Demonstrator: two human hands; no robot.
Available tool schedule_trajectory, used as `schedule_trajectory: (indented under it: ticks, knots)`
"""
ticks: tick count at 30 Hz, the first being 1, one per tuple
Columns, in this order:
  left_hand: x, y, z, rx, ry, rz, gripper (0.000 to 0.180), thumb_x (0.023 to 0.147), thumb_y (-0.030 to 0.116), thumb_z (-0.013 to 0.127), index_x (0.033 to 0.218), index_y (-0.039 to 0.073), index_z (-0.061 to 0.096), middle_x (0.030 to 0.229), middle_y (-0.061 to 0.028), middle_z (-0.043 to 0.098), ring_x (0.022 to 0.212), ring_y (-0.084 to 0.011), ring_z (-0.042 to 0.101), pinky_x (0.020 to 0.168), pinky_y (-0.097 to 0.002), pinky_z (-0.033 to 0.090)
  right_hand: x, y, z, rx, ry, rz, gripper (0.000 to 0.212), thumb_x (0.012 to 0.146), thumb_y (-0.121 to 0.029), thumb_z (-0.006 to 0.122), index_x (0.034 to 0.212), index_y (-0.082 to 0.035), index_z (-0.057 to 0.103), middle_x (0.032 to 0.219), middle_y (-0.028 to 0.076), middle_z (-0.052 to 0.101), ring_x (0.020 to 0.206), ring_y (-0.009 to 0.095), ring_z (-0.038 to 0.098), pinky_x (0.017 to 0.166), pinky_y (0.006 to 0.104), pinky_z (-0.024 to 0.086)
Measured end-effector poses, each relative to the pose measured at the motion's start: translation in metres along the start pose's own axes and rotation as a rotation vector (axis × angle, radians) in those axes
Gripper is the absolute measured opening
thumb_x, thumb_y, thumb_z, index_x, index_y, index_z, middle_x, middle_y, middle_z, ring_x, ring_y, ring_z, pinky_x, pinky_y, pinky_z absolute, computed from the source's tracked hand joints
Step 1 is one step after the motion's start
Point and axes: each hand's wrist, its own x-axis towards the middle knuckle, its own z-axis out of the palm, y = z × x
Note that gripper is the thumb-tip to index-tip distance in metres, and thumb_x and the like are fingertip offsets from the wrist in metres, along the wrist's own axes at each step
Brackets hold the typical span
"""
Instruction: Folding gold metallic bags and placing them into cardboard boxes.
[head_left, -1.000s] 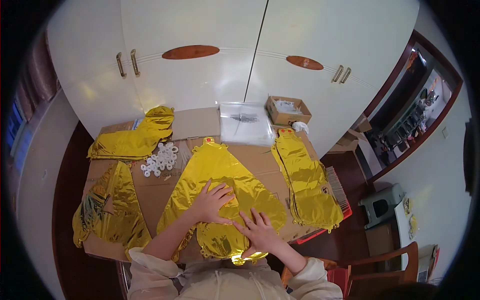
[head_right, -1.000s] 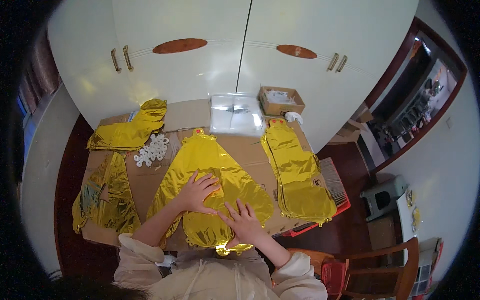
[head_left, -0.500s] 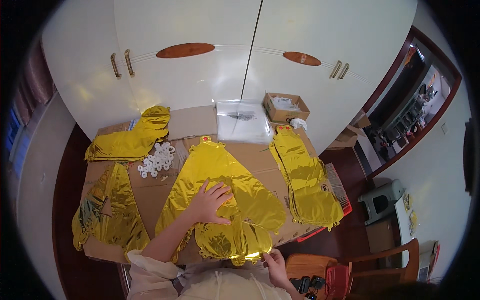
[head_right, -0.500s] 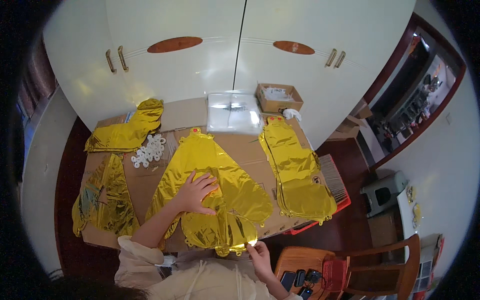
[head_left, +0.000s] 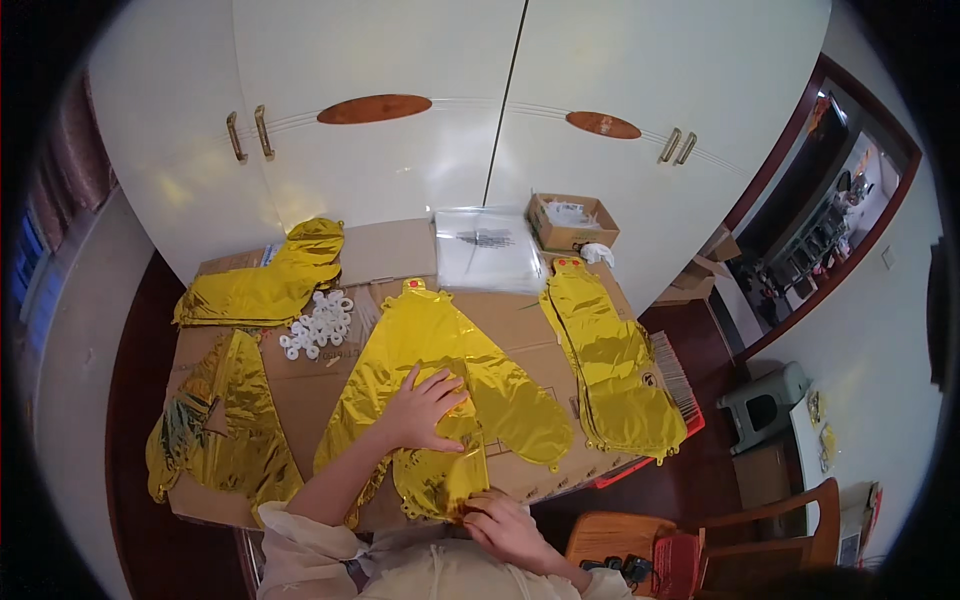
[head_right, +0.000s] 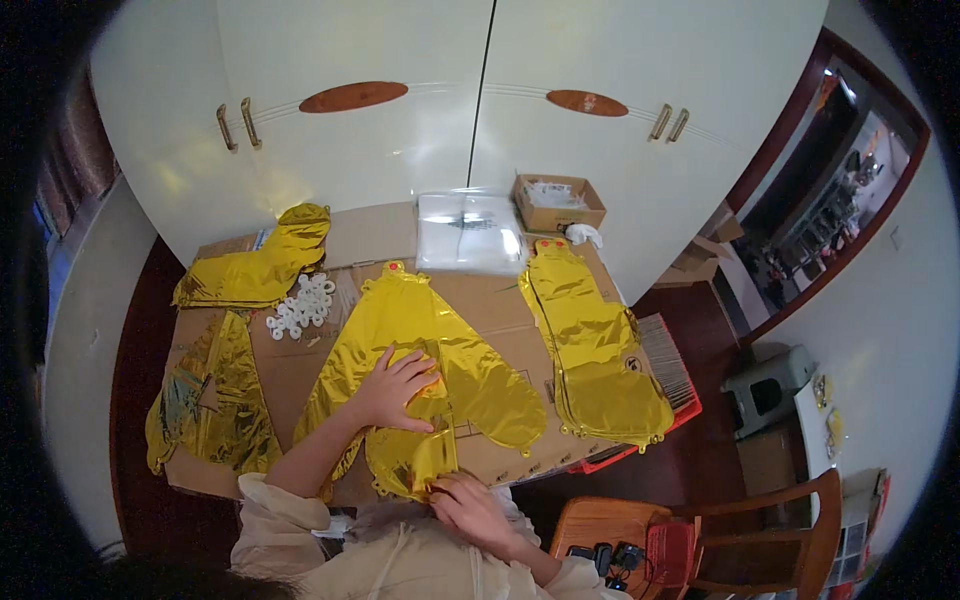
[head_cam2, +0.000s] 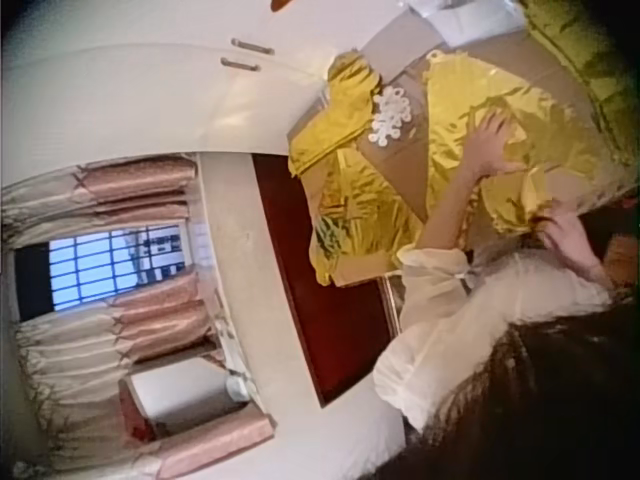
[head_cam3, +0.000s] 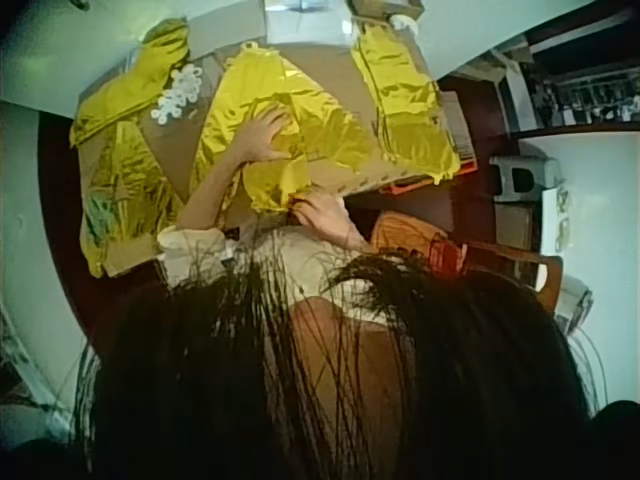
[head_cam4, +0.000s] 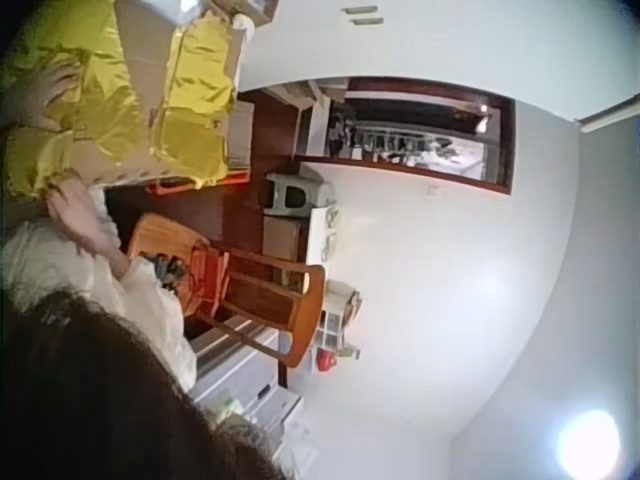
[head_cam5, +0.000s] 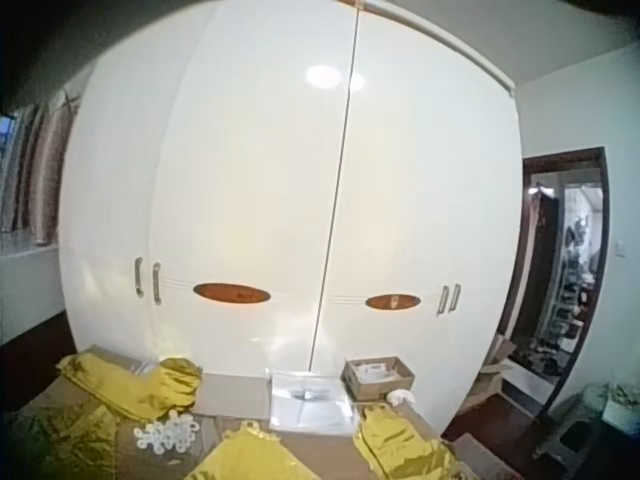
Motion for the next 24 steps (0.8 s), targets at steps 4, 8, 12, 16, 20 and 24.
schedule_trajectory:
  ticks: [4, 8, 12, 16, 20, 24]
  knots:
    - [-0.001, 0.0, -0.001, 0.002, -0.002, 0.001, 0.093, 0.068, 0.077, 0.062, 0.132, 0.011, 0.053, 0.142, -0.0098, 0.046, 0.137, -0.0287, 0.036, 0.114, -0.0595, 0.016, 0.008, 0.001, 0.001, 0.002, -0.067, -0.064, 0.018, 0.082, -0.012, 0.068, 0.096, -0.004, 0.062, 0.111, 0.012, 0.06, 0.108, 0.032, 0.058, 0.096, 0.0431, 0.047]
    - [0.0, 0.001, 0.0, 0.002, 0.002, 0.002, 0.093, 0.068, 0.078, 0.062, 0.133, 0.011, 0.053, 0.142, -0.0096, 0.046, 0.137, -0.0286, 0.036, 0.114, -0.0595, 0.016, 0.009, 0.018, -0.009, 0.27, -0.082, 0.014, 0.022, 0.082, -0.014, 0.069, 0.1, -0.004, 0.064, 0.114, 0.012, 0.062, 0.113, 0.03, 0.057, 0.096, 0.0423, 0.047]
    - [-0.001, 0.0, 0.0, 0.009, 0.0, -0.005, 0.093, 0.068, 0.078, 0.061, 0.133, 0.011, 0.053, 0.142, -0.0095, 0.046, 0.137, -0.0284, 0.036, 0.114, -0.0594, 0.016, 0.015, 0.058, -0.024, -0.147, -0.005, -0.017, 0.029, 0.084, -0.017, 0.068, 0.11, -0.007, 0.066, 0.118, 0.007, 0.063, 0.119, 0.026, 0.055, 0.098, 0.0394, 0.045]
    - [-0.001, 0.0, 0.0, 0.002, -0.008, -0.006, 0.093, 0.069, 0.078, 0.061, 0.133, 0.011, 0.053, 0.142, -0.0095, 0.046, 0.137, -0.0283, 0.036, 0.114, -0.0592, 0.015, 0.024, 0.063, -0.027, -0.233, -0.09, -0.088, 0.034, 0.083, -0.023, 0.068, 0.115, -0.01, 0.067, 0.12, 0.001, 0.063, 0.122, 0.021, 0.053, 0.099, 0.0371, 0.042]
    - [0.0, 0.001, 0.0, 0.002, 0.002, 0.003, 0.092, 0.069, 0.077, 0.06, 0.133, 0.011, 0.053, 0.142, -0.0093, 0.046, 0.137, -0.0275, 0.036, 0.113, -0.0604, 0.016, 0.028, 0.061, -0.028, -0.261, -0.123, -0.068, 0.035, 0.08, -0.03, 0.07, 0.111, -0.014, 0.069, 0.122, -0.002, 0.063, 0.125, 0.018, 0.051, 0.096, 0.0354, 0.042]
    - [-0.002, 0.0, 0.0, 0.007, 0.003, -0.005, 0.091, 0.07, 0.076, 0.061, 0.133, 0.011, 0.053, 0.142, -0.0095, 0.046, 0.137, -0.0282, 0.035, 0.114, -0.06, 0.016, 0.038, 0.058, -0.034, -0.332, -0.208, -0.03, 0.041, 0.077, -0.038, 0.071, 0.112, -0.017, 0.069, 0.125, -0.003, 0.061, 0.126, 0.016, 0.049, 0.092, 0.0343, 0.041]
